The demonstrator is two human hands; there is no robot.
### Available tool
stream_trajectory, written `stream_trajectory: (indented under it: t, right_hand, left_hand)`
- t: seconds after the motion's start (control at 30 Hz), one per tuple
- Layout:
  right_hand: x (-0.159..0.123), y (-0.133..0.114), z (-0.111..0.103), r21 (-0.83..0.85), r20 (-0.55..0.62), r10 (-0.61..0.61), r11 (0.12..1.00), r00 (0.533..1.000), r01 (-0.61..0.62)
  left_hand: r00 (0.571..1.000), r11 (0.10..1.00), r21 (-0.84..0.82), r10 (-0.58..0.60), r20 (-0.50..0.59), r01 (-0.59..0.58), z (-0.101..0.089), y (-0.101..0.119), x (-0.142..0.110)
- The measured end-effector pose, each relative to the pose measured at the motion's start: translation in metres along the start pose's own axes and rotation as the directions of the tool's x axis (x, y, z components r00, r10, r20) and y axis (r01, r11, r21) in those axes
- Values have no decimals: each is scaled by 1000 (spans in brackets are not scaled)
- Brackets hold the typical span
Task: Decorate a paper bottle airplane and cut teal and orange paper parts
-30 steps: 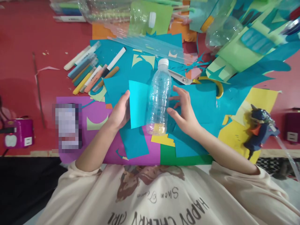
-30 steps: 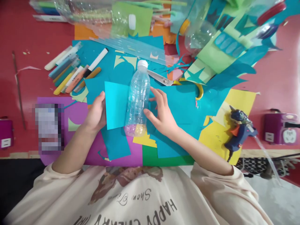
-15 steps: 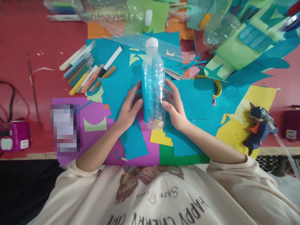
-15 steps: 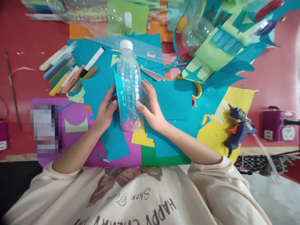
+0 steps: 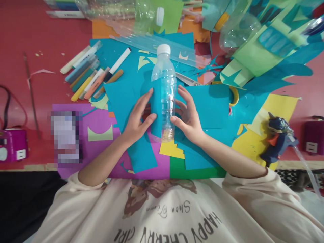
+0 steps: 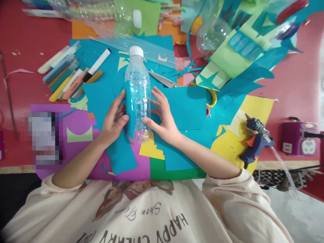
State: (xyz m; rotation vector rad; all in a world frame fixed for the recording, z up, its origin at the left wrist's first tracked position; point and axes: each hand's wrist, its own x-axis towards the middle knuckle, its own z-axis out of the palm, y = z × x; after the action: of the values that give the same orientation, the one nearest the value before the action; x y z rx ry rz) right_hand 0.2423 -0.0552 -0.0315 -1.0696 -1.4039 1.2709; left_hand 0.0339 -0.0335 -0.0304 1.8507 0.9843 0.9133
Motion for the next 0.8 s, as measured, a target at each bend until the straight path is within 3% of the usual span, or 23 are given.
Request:
stream_trajectory:
  t: [0.3, 0.57, 0.8]
  right_hand:
    - [2, -6, -7, -123, 64, -36, 991, 997, 44]
    - [3, 3, -2, -145, -8, 14, 989, 1000, -14]
    - [3, 8, 1, -155, -34, 10, 988, 999, -15]
  left_hand:
    - [1000, 992, 124, 17, 23, -20, -3, 3, 2]
    - [999, 972, 234, 24, 22, -29, -4, 6, 1]
    - [983, 947, 265, 163, 80, -179, -3, 5, 2]
